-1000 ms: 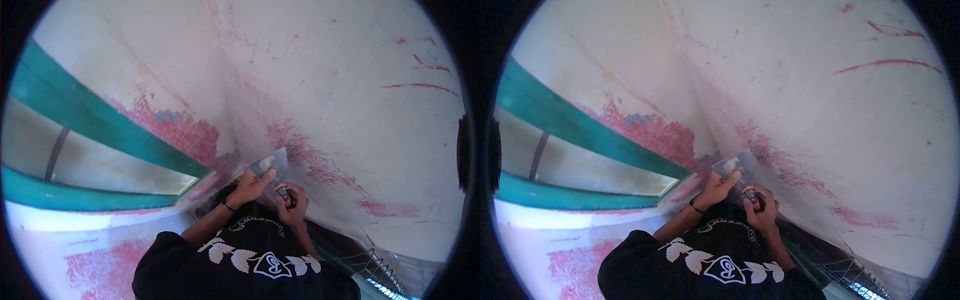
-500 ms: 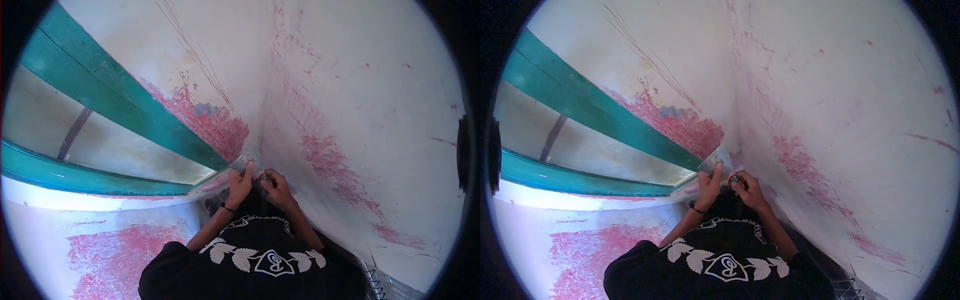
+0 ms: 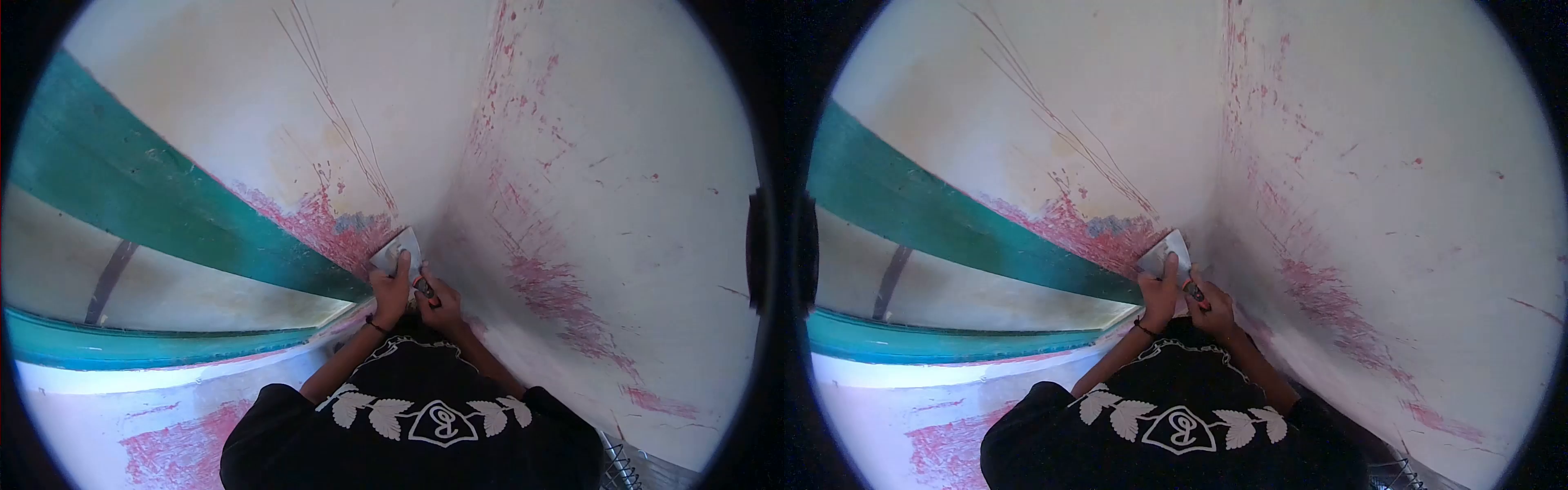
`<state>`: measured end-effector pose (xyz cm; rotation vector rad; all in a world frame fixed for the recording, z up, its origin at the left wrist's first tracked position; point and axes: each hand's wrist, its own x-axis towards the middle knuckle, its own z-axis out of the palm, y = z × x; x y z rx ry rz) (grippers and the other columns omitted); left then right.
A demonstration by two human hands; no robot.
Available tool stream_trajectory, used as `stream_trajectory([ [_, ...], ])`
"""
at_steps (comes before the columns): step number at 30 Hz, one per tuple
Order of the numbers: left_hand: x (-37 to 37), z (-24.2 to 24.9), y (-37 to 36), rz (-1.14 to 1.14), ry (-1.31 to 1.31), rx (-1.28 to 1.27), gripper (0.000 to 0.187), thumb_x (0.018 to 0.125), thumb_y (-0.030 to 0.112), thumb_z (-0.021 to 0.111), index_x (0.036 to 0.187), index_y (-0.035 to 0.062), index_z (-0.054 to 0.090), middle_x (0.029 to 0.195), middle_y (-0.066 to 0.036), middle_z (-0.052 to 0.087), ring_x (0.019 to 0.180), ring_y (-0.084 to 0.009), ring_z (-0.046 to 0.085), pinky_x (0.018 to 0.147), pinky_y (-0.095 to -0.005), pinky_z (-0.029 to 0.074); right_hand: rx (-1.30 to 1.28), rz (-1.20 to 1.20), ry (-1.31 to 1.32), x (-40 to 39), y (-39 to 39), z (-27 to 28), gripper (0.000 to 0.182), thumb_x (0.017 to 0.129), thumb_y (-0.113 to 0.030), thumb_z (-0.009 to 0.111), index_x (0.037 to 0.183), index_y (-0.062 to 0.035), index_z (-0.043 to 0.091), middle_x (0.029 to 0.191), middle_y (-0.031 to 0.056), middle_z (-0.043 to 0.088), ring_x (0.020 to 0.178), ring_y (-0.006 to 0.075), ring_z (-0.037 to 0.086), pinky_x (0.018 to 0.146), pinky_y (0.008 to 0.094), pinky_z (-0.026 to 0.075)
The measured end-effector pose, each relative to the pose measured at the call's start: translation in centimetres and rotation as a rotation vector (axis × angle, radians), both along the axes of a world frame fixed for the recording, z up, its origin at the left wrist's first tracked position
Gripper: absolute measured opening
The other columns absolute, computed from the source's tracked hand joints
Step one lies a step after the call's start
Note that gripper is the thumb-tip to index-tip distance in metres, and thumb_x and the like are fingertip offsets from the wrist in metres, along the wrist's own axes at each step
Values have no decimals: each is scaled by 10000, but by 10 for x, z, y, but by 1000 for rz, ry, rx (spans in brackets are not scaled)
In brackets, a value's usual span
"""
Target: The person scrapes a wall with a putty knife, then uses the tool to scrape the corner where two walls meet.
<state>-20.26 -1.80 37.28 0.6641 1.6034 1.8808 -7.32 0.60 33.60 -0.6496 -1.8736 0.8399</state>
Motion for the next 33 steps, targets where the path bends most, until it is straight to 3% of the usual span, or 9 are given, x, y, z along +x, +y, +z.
stream_trajectory([
  [1, -4, -1, 0, 10, 58, -15, 316, 952, 255, 713, 868, -48, 688, 844, -20, 665, 687, -75, 567, 600, -278, 474, 41, -17, 16, -5, 4, 3, 547, 831, -45, 733, 1354, 3, 580, 945, 200, 709, 829, 274, 730, 731, 319, 566],
  [4, -11, 3, 1, -20, 61, -174, 320, 951, 254, 712, 837, -43, 679, 835, -18, 665, 695, -71, 557, 608, -273, 472, 64, -12, 34, -16, 10, 15, 592, 835, -53, 737, 1390, 16, 541, 969, 217, 713, 830, 288, 736, 704, 329, 566],
  [7, 0, 1, 11, 74, -14, 104, 323, 957, 234, 705, 795, -43, 664, 808, 3, 654, 704, -59, 537, 618, -269, 468, 18, 23, -42, -9, 10, 13, 603, 845, -59, 729, 1406, 18, 521, 1007, 235, 715, 872, 305, 741, 713, 348, 567],
  [10, 1, 16, -4, 41, 0, -161, 285, 964, 202, 692, 810, -38, 672, 814, 17, 653, 730, -52, 543, 638, -261, 471, -211, 150, -186, 4, 10, 16, 614, 820, -36, 726, 1392, 54, 521, 1128, 250, 691, 942, 315, 729, 794, 354, 560],
  [14, 3, 30, 5, 59, 33, 7, 229, 967, 177, 684, 880, -35, 689, 870, 4, 673, 758, -62, 572, 652, -253, 480, 102, 42, -62, -2, 16, 37, 613, 817, -32, 727, 1390, 52, 525, 960, 212, 709, 762, 278, 721, 678, 342, 555],
  [22, -4, 46, 7, 50, -67, 68, 182, 963, 152, 684, 981, -28, 687, 918, -9, 675, 802, -76, 591, 672, -254, 491, -8, 137, 25, -16, 23, 34, 589, 834, -23, 720, 1388, 42, 531, 885, 187, 712, 703, 274, 713, 638, 333, 554],
  [25, 7, 25, 8, 149, -54, 137, 170, 963, 143, 682, 997, -24, 684, 934, -6, 671, 820, -79, 592, 687, -255, 492, 7, 121, 64, -13, 19, 11, 583, 835, -28, 724, 1380, 52, 533, 879, 190, 709, 692, 270, 707, 634, 332, 550],
  [28, -2, 25, -1, 106, 44, 49, 165, 973, 124, 659, 1055, -18, 660, 1016, -43, 682, 875, -116, 616, 771, -276, 515, -10, 161, 69, -11, 15, 26, 585, 834, -30, 728, 1378, 58, 531, 871, 189, 706, 685, 269, 703, 632, 330, 545],
  [33, -3, 24, 0, 40, -18, 101, 168, 967, 123, 670, 1061, -15, 658, 1024, -39, 679, 896, -104, 607, 776, -272, 508, -22, 152, 62, -12, 18, 21, 594, 832, -29, 729, 1384, 60, 526, 854, 180, 697, 665, 226, 681, 623, 306, 528],
])
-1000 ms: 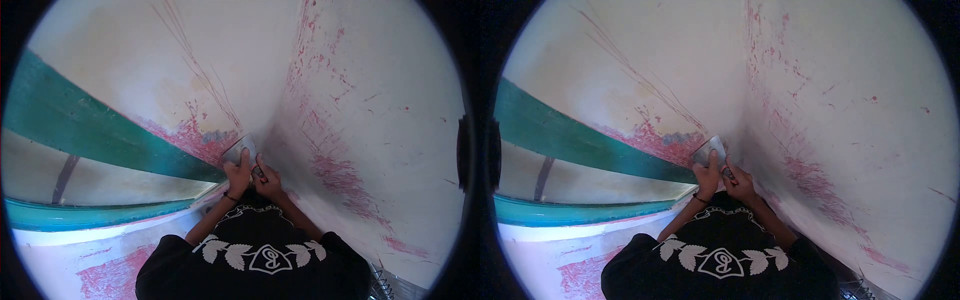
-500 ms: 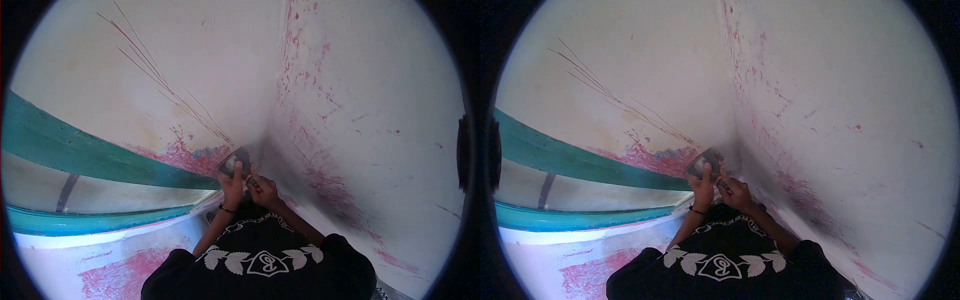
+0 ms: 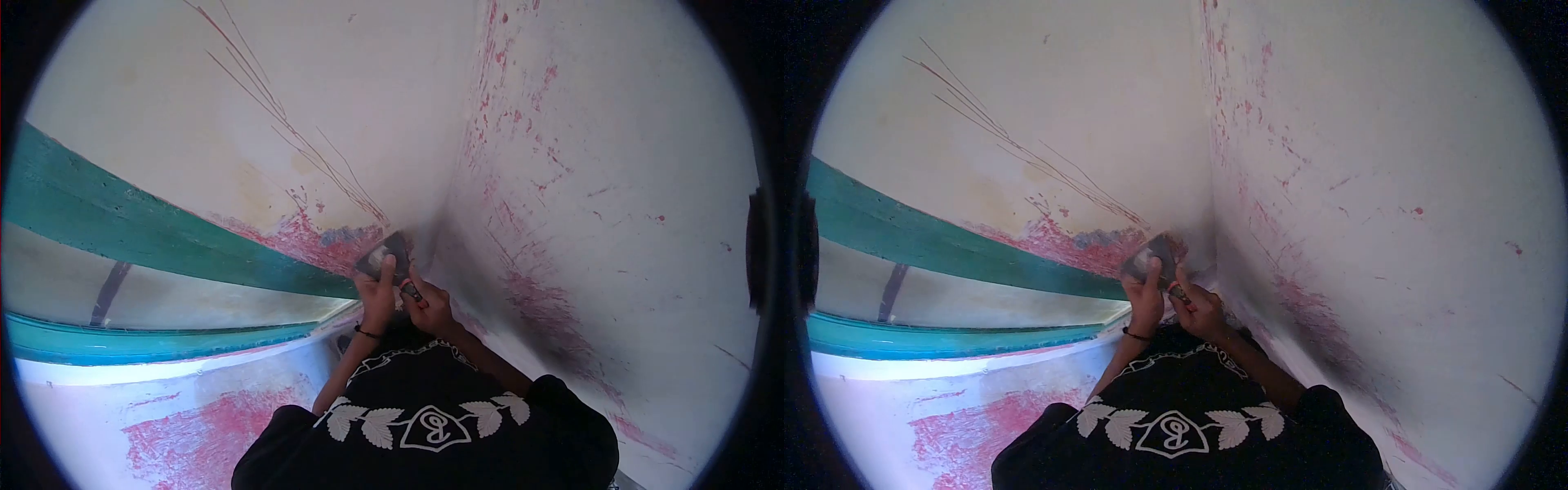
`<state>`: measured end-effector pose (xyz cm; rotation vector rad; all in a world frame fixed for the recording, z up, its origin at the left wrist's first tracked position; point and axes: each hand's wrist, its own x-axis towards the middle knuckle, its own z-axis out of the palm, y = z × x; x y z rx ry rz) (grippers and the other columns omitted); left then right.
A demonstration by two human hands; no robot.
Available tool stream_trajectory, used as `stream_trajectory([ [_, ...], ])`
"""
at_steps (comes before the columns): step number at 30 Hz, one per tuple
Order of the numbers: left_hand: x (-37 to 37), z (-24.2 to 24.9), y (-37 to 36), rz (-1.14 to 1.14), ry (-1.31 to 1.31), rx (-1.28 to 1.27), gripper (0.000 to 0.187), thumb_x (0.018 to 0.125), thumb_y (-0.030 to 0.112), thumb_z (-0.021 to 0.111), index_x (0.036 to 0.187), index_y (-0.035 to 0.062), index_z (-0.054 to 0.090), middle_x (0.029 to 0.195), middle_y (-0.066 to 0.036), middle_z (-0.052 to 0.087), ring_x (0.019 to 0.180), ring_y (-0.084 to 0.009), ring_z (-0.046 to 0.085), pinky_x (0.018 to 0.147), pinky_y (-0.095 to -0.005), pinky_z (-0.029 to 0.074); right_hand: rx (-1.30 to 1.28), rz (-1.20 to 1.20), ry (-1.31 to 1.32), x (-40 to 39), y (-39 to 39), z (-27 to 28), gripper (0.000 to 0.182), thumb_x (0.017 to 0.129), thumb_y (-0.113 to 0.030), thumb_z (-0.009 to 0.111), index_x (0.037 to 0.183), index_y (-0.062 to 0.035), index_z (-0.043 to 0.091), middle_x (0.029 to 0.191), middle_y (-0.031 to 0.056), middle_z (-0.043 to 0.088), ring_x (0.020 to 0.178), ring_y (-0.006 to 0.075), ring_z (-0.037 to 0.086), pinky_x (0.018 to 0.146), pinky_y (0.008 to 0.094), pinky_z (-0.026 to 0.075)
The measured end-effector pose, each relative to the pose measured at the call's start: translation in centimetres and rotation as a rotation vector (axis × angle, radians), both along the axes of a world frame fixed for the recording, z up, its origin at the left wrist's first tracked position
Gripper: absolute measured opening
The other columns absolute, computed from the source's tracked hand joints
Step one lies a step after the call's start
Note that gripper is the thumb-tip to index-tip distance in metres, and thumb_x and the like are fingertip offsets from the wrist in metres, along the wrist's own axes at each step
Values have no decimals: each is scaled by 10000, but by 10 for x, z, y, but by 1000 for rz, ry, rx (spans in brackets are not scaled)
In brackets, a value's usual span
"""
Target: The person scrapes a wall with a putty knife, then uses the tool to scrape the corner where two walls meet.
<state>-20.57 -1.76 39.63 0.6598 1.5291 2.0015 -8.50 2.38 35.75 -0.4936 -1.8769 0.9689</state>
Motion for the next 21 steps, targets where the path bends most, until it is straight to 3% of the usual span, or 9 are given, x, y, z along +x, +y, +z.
stream_trajectory([
  [1, 1, -5, -1, 8, 8, 4, 173, 965, 126, 673, 1065, -15, 657, 1025, -39, 679, 898, -103, 606, 774, -271, 508, 5, 2, 3, 1, -1, -7, 598, 832, -30, 729, 1386, 60, 525, 850, 176, 694, 651, 211, 669, 618, 298, 523],
  [4, 3, 5, -1, 58, 55, 23, 182, 958, 129, 684, 1067, -14, 654, 1026, -36, 678, 899, -102, 604, 774, -268, 506, -46, 45, -70, 7, -2, -2, 596, 854, -58, 733, 1402, 36, 520, 984, 221, 719, 806, 261, 736, 682, 329, 557],
  [7, -6, 15, -3, -80, -54, -57, 193, 957, 133, 687, 1078, -12, 647, 1024, -30, 671, 897, -95, 597, 767, -270, 506, -9, -17, 21, -3, -3, 8, 622, 831, -36, 728, 1407, 53, 511, 809, 144, 675, 550, 162, 547, 596, 262, 487],
  [10, 1, 1, 2, 35, -42, -54, 176, 964, 149, 679, 970, -27, 686, 915, -17, 688, 801, -84, 606, 690, -253, 497, -60, -8, -81, 3, -2, -1, 617, 838, -26, 717, 1412, 52, 506, 822, 150, 686, 586, 159, 605, 618, 274, 505],
  [13, 0, 19, 4, 55, 102, -7, 183, 961, 169, 686, 949, -14, 685, 869, 4, 668, 758, -73, 580, 650, -244, 476, -43, 3, -11, 1, -2, 5, 602, 852, -55, 730, 1409, 29, 515, 892, 196, 715, 738, 241, 726, 660, 329, 546],
  [20, -3, 0, -10, -10, -2, -72, 166, 966, 154, 675, 943, -10, 684, 837, 18, 662, 731, -76, 578, 631, -241, 472, -62, -10, -54, 3, -8, -10, 582, 844, -49, 736, 1386, 34, 544, 817, 175, 701, 636, 192, 664, 617, 308, 525],
  [21, -6, 11, -7, 10, 29, -42, 166, 968, 153, 672, 941, -11, 683, 833, 18, 662, 731, -76, 580, 633, -241, 473, -3, -29, -67, 1, -5, 15, 576, 842, -51, 740, 1380, 34, 551, 805, 172, 697, 619, 191, 651, 612, 303, 520],
])
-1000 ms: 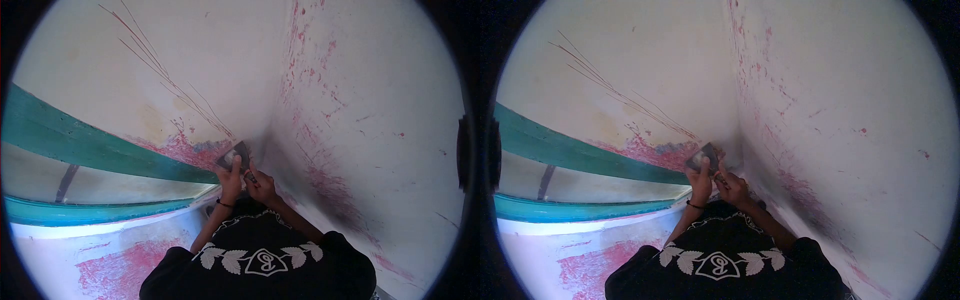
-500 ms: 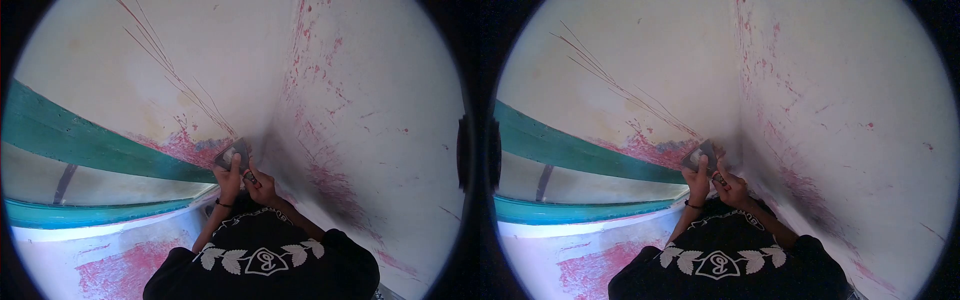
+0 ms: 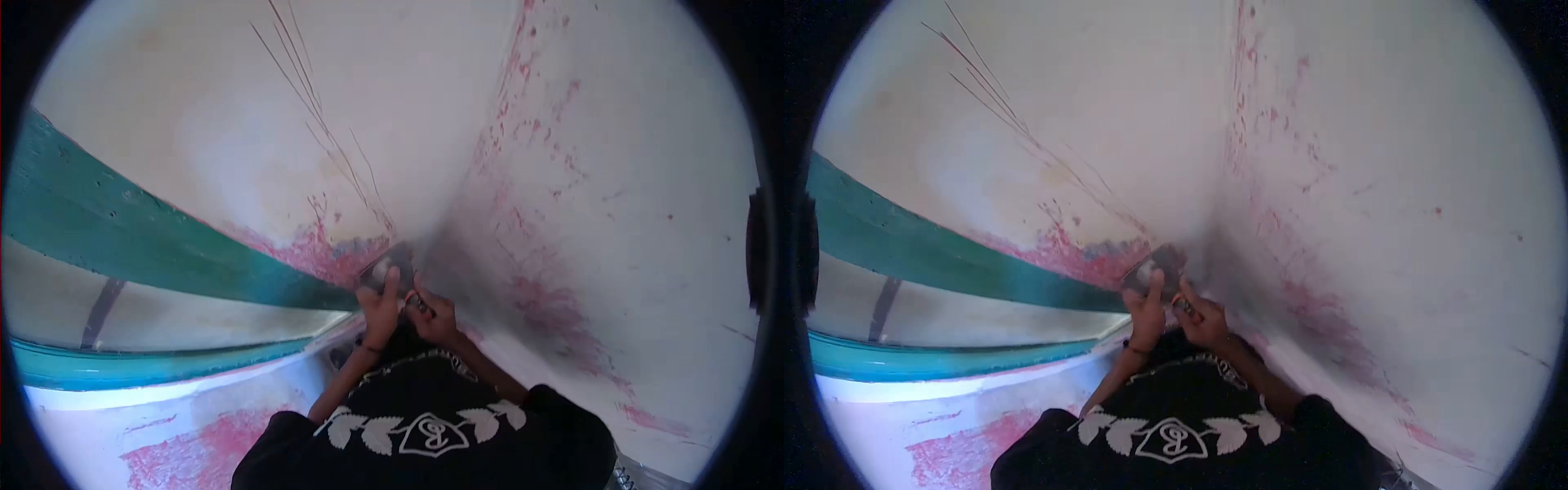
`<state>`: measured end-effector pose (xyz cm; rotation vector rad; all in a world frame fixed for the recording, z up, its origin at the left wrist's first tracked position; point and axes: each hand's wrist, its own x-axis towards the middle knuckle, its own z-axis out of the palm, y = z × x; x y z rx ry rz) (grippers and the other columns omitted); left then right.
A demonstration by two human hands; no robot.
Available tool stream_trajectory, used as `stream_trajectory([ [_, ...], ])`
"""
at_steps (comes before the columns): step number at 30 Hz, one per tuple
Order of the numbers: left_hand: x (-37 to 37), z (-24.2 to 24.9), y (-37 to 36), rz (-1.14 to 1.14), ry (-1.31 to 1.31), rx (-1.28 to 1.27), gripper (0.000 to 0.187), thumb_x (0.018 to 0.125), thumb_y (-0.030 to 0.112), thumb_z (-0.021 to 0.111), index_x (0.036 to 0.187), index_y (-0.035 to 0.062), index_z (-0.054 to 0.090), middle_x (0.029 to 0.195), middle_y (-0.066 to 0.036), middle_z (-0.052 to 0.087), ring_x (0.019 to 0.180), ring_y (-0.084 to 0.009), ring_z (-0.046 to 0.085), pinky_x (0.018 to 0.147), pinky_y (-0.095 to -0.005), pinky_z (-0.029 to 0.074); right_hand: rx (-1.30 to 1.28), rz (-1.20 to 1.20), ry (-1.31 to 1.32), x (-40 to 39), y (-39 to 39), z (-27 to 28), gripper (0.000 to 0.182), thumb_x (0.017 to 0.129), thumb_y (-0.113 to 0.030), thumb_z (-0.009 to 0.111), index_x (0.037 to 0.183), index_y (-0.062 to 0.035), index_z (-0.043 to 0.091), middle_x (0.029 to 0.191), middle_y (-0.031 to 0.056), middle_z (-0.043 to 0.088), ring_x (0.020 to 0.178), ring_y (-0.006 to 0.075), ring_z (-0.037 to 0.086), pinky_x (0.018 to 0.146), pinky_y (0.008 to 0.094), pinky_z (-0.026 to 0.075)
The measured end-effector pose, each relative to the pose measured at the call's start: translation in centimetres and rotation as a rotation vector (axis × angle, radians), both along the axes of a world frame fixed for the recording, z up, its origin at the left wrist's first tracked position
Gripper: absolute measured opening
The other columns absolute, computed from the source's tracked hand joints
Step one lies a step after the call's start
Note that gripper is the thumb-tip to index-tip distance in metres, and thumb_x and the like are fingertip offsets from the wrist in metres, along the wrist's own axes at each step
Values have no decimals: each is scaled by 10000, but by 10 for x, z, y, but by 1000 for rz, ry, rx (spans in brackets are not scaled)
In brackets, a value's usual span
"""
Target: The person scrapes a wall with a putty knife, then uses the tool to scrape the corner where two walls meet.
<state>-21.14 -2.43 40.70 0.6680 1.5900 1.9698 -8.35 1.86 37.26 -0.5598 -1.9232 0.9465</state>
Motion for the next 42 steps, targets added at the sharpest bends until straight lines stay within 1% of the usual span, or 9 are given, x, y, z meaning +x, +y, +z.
stream_trajectory([
  [7, 1, -6, 2, 33, -8, 42, 182, 977, 154, 660, 947, -21, 694, 869, -3, 678, 758, -83, 600, 677, -262, 498, -106, -14, 50, -1, -8, -16, 579, 836, -65, 753, 1377, 16, 564, 786, 145, 689, 603, 142, 610, 610, 280, 504],
  [10, -6, 9, -1, -72, 3, -30, 192, 977, 158, 661, 911, -18, 700, 872, -2, 680, 766, -80, 596, 685, -266, 497, -178, 1, -50, -1, -12, 0, 614, 830, -53, 709, 1400, 66, 512, 989, 155, 718, 832, 173, 689, 837, 295, 511],
  [13, -1, -13, 1, -90, -116, -6, 164, 967, 149, 679, 986, -14, 678, 959, -3, 666, 848, -76, 584, 731, -253, 490, -99, -41, 12, -3, -9, -19, 579, 852, -65, 733, 1395, 12, 546, 804, 146, 697, 616, 131, 618, 627, 272, 505],
  [16, -1, -9, 3, -15, -6, -11, 210, 975, 174, 668, 898, -18, 705, 844, 18, 664, 757, -68, 568, 677, -257, 483, -216, 20, -19, 3, -10, -11, 613, 835, -62, 708, 1406, 51, 514, 980, 159, 715, 838, 173, 686, 854, 297, 508],
  [19, -8, -3, 0, -119, -67, -43, 227, 966, 191, 683, 906, -27, 704, 845, 13, 666, 757, -77, 570, 677, -266, 485, -431, 25, -131, 2, -13, -6, 611, 842, -60, 705, 1413, 41, 513, 974, 145, 716, 844, 158, 686, 847, 292, 513],
  [23, -6, -26, 7, -48, -1, 58, 245, 958, 206, 697, 885, -28, 696, 836, 16, 654, 754, -72, 557, 653, -268, 470, -187, -14, -32, 2, -11, -15, 610, 853, -59, 702, 1425, 28, 506, 917, 95, 701, 776, 121, 651, 795, 263, 509],
  [31, -5, -14, 3, -67, 20, -61, 268, 952, 207, 707, 814, -22, 687, 792, 19, 635, 718, -69, 545, 614, -274, 459, -201, 15, 0, 5, -7, -19, 626, 868, -106, 721, 1451, -36, 502, 849, 90, 694, 662, 73, 554, 674, 237, 485],
  [40, -4, -18, 10, 31, 115, -20, 303, 941, 197, 719, 771, -47, 658, 769, 13, 637, 705, -70, 543, 604, -290, 461, -227, 14, -23, 5, -8, -23, 634, 887, -129, 703, 1478, -81, 481, 880, 58, 700, 687, 68, 520, 710, 248, 485],
  [42, -13, -20, 7, -65, 138, -185, 268, 938, 177, 720, 809, -52, 663, 807, -2, 647, 740, -74, 552, 633, -289, 473, -332, 19, -99, 8, -6, -16, 635, 888, -128, 701, 1481, -87, 478, 922, 58, 706, 701, 79, 546, 738, 248, 487],
])
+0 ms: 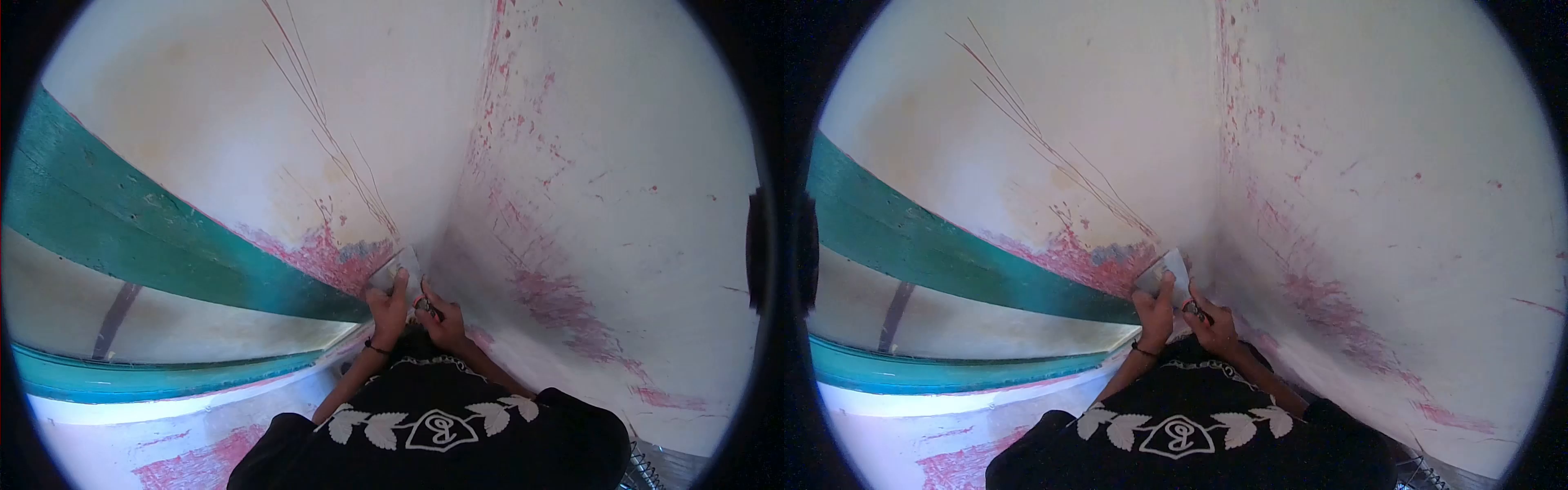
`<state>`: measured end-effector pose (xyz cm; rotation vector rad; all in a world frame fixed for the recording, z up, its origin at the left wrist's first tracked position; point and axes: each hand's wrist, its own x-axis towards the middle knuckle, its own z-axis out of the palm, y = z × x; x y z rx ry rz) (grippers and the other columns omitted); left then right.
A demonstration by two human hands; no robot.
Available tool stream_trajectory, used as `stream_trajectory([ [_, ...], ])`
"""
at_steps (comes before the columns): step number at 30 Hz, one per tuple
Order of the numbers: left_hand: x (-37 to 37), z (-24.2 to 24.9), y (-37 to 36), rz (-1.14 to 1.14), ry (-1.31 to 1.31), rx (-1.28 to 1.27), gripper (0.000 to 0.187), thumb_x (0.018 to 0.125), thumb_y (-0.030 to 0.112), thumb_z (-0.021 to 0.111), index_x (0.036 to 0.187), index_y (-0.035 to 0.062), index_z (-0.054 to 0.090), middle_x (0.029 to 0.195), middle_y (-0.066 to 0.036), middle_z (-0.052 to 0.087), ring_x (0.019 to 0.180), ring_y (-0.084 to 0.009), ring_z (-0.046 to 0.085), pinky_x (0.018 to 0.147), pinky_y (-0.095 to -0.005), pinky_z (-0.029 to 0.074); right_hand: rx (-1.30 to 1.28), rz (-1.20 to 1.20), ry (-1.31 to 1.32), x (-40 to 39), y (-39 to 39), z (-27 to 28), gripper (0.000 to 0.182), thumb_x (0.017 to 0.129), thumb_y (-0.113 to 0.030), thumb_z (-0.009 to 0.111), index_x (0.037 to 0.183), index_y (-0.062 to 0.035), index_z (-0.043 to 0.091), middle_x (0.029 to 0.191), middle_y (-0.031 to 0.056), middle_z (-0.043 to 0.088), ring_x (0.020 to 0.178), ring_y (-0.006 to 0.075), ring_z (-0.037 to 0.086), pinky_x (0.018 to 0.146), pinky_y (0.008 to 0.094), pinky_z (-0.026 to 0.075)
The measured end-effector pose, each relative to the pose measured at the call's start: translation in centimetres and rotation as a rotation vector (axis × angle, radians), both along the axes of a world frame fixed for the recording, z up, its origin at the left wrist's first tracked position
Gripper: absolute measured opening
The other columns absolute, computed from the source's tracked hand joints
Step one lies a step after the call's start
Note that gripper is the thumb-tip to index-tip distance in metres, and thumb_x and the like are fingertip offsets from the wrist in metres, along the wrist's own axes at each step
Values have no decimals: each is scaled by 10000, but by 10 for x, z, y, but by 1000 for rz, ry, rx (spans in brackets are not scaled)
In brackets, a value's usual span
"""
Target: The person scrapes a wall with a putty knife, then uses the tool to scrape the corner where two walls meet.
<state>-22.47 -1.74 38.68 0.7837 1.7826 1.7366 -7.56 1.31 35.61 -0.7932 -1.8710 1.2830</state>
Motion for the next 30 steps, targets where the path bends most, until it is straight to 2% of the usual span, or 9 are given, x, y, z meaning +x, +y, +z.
stream_trajectory([
  [1, 1, -2, -11, -49, 4, -103, 252, 936, 167, 720, 828, -55, 665, 825, -9, 653, 757, -76, 556, 648, -289, 479, -70, 2, -43, 5, -10, 4, 636, 888, -127, 700, 1482, -90, 477, 943, 57, 709, 708, 85, 558, 752, 248, 488],
  [4, 16, 1, 3, 85, -77, 199, 249, 932, 155, 721, 814, -58, 670, 806, -14, 651, 732, -78, 553, 626, -298, 475, 61, -48, 57, -1, -8, -11, 631, 873, -100, 694, 1467, -52, 484, 810, 38, 633, 676, 78, 521, 694, 246, 472],
  [11, 7, -27, -3, 80, -54, -37, 348, 928, 205, 735, 722, -64, 658, 683, 20, 603, 637, -79, 520, 547, -298, 435, 47, -12, 22, 4, -8, -1, 609, 895, -123, 699, 1458, -33, 487, 865, 62, 684, 669, 72, 523, 662, 229, 469],
  [15, 16, 10, 6, 133, 50, 201, 429, 944, 250, 719, 665, -55, 608, 637, 27, 554, 596, -73, 465, 497, -322, 392, 52, -21, 60, -4, -1, -1, 600, 888, -116, 705, 1445, -25, 502, 840, 70, 669, 655, 82, 519, 647, 228, 466],
  [19, 10, -3, 0, 65, -55, 119, 389, 948, 236, 715, 687, -41, 635, 641, 34, 570, 588, -58, 466, 494, -305, 396, 13, -22, 74, -2, -3, -5, 589, 883, -112, 712, 1433, -27, 519, 808, 58, 645, 644, 78, 520, 641, 221, 460],
  [22, 9, 11, 1, 56, 0, 92, 362, 950, 233, 712, 716, -37, 655, 661, 39, 589, 601, -50, 478, 509, -291, 408, 84, 30, 8, 2, 1, -6, 617, 890, -97, 678, 1457, 22, 465, 1141, 134, 702, 976, 160, 666, 941, 287, 467],
  [24, 12, 32, -1, 78, 33, 82, 369, 952, 233, 710, 704, -34, 649, 655, 46, 581, 601, -50, 489, 511, -289, 410, -5, 11, -11, -3, 0, -2, 613, 889, -97, 680, 1450, 31, 468, 1247, 172, 665, 1120, 191, 635, 1025, 311, 419],
  [27, 7, -1, -2, 19, -124, 87, 345, 954, 230, 708, 736, -34, 662, 679, 37, 599, 623, -58, 526, 535, -281, 435, -189, 36, -80, 4, -4, -4, 606, 889, -96, 680, 1443, 35, 473, 1366, 209, 598, 1261, 210, 574, 1092, 332, 373],
  [30, 9, 9, -2, 15, -56, 129, 289, 952, 212, 708, 815, -40, 677, 762, 14, 638, 684, -68, 564, 597, -268, 471, -51, 26, 18, 1, -3, -2, 595, 893, -95, 675, 1439, 38, 480, 1345, 201, 615, 1238, 207, 586, 1080, 330, 383],
])
